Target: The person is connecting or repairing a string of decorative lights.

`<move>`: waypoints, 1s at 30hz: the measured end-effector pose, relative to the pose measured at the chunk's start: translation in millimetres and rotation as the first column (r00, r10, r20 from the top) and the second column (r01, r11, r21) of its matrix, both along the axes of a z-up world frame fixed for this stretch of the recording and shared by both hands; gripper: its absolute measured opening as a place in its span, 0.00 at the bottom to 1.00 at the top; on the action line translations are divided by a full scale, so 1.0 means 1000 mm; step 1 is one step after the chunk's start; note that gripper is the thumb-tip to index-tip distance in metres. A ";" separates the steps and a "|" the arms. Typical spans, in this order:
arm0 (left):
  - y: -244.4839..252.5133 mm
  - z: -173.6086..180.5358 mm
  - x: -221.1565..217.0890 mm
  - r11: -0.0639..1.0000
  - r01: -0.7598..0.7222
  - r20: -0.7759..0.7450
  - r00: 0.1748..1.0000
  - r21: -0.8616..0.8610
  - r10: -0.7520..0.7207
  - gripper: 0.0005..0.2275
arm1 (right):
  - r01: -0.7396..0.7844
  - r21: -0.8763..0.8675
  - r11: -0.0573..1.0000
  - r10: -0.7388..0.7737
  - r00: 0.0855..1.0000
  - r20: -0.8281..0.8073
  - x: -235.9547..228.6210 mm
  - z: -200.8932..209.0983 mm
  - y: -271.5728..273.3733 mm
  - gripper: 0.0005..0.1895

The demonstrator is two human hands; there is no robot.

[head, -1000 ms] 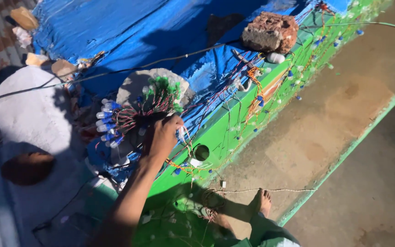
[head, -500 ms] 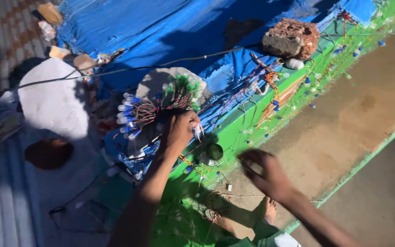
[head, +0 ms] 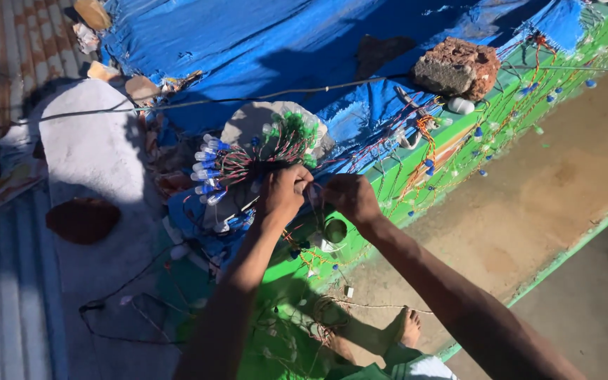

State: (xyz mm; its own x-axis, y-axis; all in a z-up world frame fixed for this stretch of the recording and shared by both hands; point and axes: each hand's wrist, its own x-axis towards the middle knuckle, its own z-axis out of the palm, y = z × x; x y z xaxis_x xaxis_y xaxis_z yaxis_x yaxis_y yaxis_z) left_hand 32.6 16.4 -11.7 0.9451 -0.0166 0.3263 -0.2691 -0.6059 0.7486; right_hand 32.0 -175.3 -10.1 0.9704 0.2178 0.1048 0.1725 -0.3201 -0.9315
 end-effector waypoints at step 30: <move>0.003 -0.046 0.000 0.981 -0.122 -0.093 0.990 -0.153 0.108 0.08 | -0.145 -0.181 0.973 0.180 0.964 0.197 0.033 0.032 0.013 0.09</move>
State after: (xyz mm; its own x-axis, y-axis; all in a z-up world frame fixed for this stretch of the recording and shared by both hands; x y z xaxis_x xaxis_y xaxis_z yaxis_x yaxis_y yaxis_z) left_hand 32.9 19.4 -58.1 0.9618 0.1392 0.2356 -0.1366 -0.5018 0.8542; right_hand 64.9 -162.4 21.9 0.8800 0.4020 0.2529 0.4216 -0.4162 -0.8056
